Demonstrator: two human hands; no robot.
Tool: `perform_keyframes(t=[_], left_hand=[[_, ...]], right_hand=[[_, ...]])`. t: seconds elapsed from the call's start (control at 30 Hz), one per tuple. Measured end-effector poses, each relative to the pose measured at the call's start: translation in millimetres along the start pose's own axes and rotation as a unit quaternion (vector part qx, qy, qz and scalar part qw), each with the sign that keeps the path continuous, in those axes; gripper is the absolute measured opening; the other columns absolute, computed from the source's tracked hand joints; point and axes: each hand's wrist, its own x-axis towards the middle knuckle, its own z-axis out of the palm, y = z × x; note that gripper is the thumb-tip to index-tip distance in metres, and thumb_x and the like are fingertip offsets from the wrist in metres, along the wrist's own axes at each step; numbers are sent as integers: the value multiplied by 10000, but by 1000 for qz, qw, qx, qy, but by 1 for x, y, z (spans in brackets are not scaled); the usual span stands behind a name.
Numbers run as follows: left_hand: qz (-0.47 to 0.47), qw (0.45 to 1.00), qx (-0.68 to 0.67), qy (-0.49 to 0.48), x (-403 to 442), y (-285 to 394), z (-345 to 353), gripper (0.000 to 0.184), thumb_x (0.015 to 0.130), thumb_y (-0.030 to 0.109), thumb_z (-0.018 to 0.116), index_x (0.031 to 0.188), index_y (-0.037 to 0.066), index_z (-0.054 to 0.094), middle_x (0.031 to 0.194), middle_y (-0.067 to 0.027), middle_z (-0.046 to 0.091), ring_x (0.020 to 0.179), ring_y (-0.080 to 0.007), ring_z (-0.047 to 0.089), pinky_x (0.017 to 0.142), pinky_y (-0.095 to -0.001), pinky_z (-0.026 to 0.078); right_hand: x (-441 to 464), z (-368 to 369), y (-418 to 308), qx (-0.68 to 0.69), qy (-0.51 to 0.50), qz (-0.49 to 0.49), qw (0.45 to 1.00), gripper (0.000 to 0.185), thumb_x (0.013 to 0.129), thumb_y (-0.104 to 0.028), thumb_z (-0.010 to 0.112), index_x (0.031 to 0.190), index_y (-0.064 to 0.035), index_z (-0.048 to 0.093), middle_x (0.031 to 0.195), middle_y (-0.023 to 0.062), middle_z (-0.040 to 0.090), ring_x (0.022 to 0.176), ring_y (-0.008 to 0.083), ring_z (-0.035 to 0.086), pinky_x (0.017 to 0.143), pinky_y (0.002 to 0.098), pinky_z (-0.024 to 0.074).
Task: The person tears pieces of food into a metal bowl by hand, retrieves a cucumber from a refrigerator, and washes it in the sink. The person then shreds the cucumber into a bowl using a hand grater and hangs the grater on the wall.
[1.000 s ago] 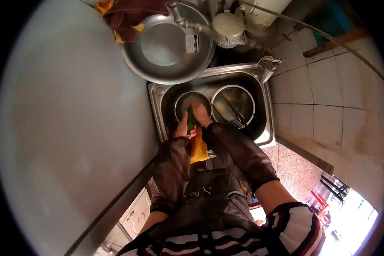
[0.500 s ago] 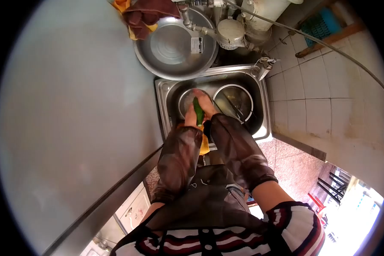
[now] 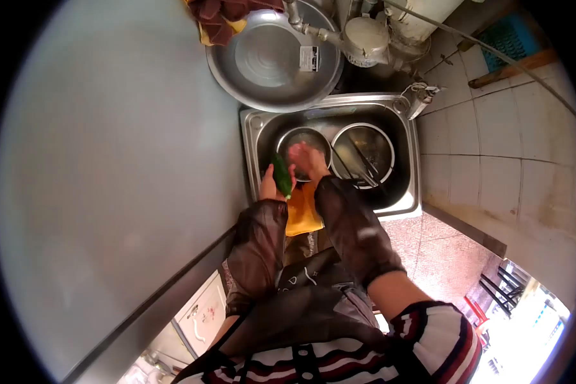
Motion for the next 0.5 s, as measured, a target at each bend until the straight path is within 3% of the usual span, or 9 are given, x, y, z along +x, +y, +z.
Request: perform_keyframes(t=[0.03,0.07,0.1,0.2,0.27,0.33,0.37,0.43,0.5], left_hand=[[16,1000,6,4,15,-2,-1,388,911,412,445,1092,74,506,1000,-122,573,910,-250,568,719,-387,497],[32,999,12,11,23,-5,-2,391,913,417,433,1109,87,507,1034,-115,574,942,-246,565,738,-402,492],[55,993,103,2,28,-5,4,389,914,422,422,1105,95,510,1032,-102,580,918,-238,568,723,-407,493],[41,983,180,-5,1,-20,59,397,909,434,422,1091,95,517,1042,-88,581,915,-223,563,747,-387,479],[-40,987,152,19,-16,-41,89,418,897,448,444,1071,77,525,1066,-89,572,957,-206,548,825,-336,449],[-60,987,143,-28,-6,-52,82,419,889,442,465,1057,64,528,1069,-101,569,984,-216,539,869,-304,417],[130,925,344,-92,-10,-49,93,404,888,430,470,1054,66,528,1058,-103,574,975,-224,542,859,-307,423],[123,886,394,-214,36,-45,70,380,896,395,467,1079,67,525,1069,-101,573,994,-223,538,861,-309,421],[262,791,490,-256,57,-51,70,334,913,343,442,1081,66,524,1060,-101,575,973,-222,548,835,-320,436]], right_hand=[[-32,23,-16,-6,3,-1,1000,239,862,-198,552,1001,-10,603,930,56,649,903,206,610,761,317,483],[-73,43,-25,-244,-83,-123,958,230,869,-189,534,1021,-29,599,1029,92,616,1003,223,569,843,359,445],[-100,57,-29,-463,-165,-238,838,226,876,-180,517,1041,-48,595,1127,129,584,1102,240,529,925,402,408],[-71,41,-40,-623,-238,-589,456,311,875,-80,432,1154,13,533,1184,137,546,1170,252,446,1019,361,291],[-79,59,-70,-425,-75,-248,867,332,859,-97,429,1154,23,524,1217,175,509,1175,314,429,1016,379,295],[-101,66,-87,-444,-29,-219,868,360,858,-112,415,1179,30,494,1251,223,457,1190,388,386,1025,404,281],[-118,69,-78,-533,4,-341,774,383,851,-105,412,1205,32,469,1273,238,428,1204,401,367,1028,413,274],[-170,73,-56,-677,27,-480,557,451,845,-103,409,1264,62,385,1316,276,357,1244,416,318,1043,445,241],[-166,72,-80,-690,34,-515,507,434,869,-137,401,1255,60,399,1303,264,380,1242,406,325,1044,446,240]])
